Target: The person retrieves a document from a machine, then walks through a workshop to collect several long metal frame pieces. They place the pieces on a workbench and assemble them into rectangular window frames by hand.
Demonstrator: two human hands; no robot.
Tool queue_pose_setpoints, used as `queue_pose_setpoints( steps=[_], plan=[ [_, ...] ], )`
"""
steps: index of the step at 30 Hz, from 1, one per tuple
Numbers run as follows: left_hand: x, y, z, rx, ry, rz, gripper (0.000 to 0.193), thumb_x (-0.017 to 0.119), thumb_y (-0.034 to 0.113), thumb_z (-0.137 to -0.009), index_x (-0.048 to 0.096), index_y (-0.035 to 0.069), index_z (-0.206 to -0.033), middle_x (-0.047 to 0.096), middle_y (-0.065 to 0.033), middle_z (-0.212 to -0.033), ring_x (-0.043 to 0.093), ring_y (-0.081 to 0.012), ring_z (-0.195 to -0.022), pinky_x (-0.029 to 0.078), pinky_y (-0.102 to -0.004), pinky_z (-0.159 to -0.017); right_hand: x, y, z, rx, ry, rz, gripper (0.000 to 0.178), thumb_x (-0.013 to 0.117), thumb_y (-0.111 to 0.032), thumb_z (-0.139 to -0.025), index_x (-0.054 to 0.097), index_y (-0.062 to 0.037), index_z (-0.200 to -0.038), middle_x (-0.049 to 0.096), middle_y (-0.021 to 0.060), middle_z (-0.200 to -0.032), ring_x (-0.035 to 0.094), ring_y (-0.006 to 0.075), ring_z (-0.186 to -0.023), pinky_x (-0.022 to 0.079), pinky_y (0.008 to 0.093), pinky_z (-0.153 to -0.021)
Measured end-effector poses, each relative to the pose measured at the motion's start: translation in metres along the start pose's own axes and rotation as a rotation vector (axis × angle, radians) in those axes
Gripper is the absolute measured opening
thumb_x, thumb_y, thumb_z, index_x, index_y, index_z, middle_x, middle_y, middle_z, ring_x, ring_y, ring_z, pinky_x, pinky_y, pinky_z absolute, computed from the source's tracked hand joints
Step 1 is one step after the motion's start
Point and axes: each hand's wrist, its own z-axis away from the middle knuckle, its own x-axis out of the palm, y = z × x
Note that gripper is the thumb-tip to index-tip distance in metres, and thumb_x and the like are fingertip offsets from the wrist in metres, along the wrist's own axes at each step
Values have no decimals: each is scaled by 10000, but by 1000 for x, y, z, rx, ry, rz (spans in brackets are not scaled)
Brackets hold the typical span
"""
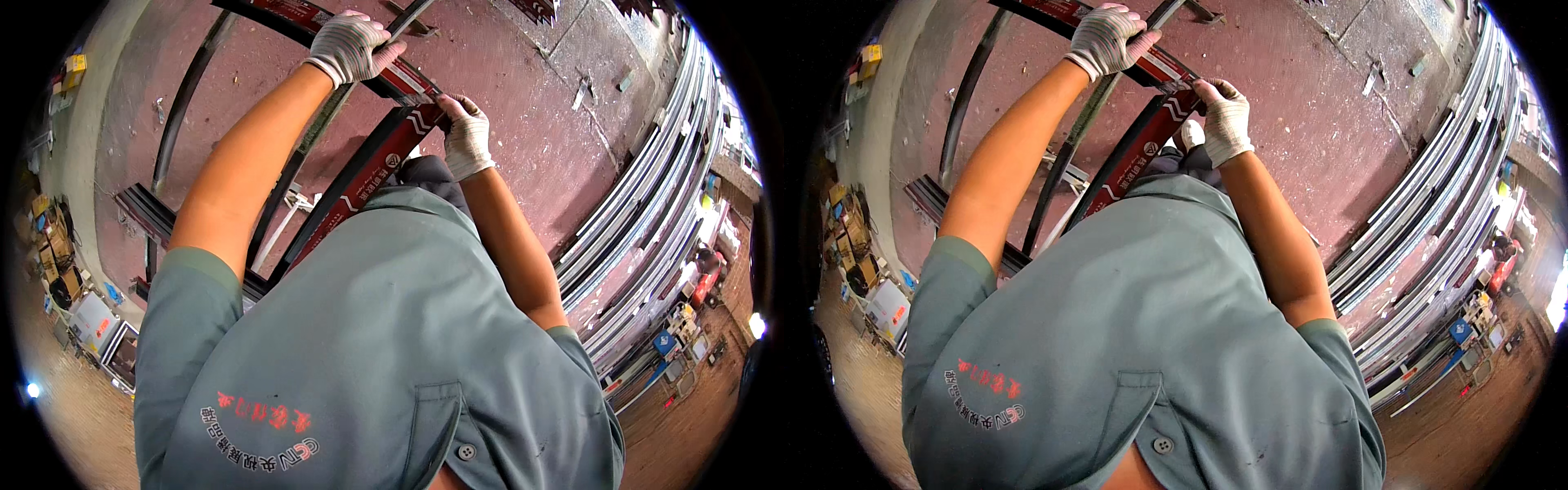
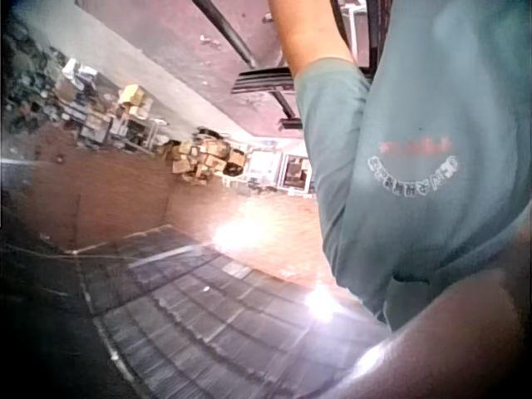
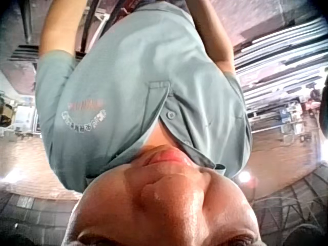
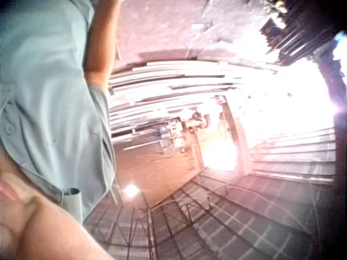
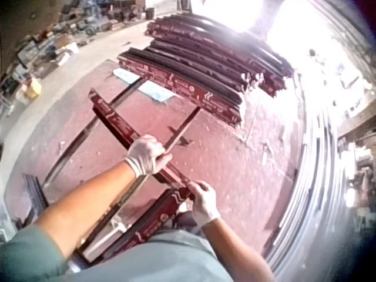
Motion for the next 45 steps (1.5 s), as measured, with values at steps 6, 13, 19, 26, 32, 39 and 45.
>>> queue_pose_setpoints(
  steps=[6, 13, 19, 26, 32, 39, 45],
  plan=[
    [-18, 15, -14, 18, 148, 172, 288, 708, 282, -775, 604, 131, -552, 597, -77, -588, 606, -279, -597, 486, -414, -670, 1, 6, 2, -20, 59, 94, 173, 737, -161, -871, 705, -8, -942, 649, 16, -779, 549, 107, -685, 462, 266, -634],
    [-12, 16, -12, -17, 176, 178, 296, 711, 296, -777, 602, 133, -556, 592, -70, -594, 597, -285, -594, 488, -421, -682, -3, -6, 9, -28, -23, 131, 263, 758, -196, -880, 695, 14, -1025, 693, 51, -902, 615, 126, -788, 509, 265, -712],
    [-12, 16, -13, -13, 187, 165, 292, 706, 292, -783, 604, 142, -555, 583, -61, -585, 595, -280, -588, 485, -413, -675, -11, 7, 26, -121, 25, 268, 446, 698, -336, -929, 606, 4, -1204, 672, 87, -1073, 628, 151, -925, 534, 297, -788],
    [-15, 18, -12, -44, 162, 162, 299, 690, 300, -794, 613, 132, -558, 601, -68, -597, 609, -280, -602, 485, -414, -684, -17, 63, -36, 157, 249, -376, 582, 378, -531, -1021, 546, -52, -1306, 633, 139, -1130, 610, 292, -1044, 473, 461, -984],
    [-9, 31, -12, -75, 157, 178, 326, 671, 308, -808, 606, 130, -542, 605, -72, -598, 612, -274, -603, 481, -416, -677, 16, 82, -66, 143, 62, -580, 641, 368, -577, -988, 497, -42, -1318, 525, 217, -1343, 522, 414, -1209, 426, 586, -1027],
    [-11, 35, -12, -69, 163, 178, 320, 670, 301, -813, 609, 137, -544, 603, -76, -597, 615, -278, -606, 479, -427, -674, 20, 75, -65, 202, -39, -606, 696, 355, -609, -976, 522, -10, -1287, 542, 231, -1320, 549, 417, -1176, 452, 575, -1004],
    [9, 22, 3, -54, 135, 96, 380, 624, 427, -879, 740, 97, -731, 677, -86, -706, 657, -283, -704, 493, -400, -798, 28, 66, -59, 220, -6, -551, 720, 320, -625, -980, 523, -6, -1288, 573, 240, -1299, 577, 416, -1145, 458, 558, -1007]
  ],
)
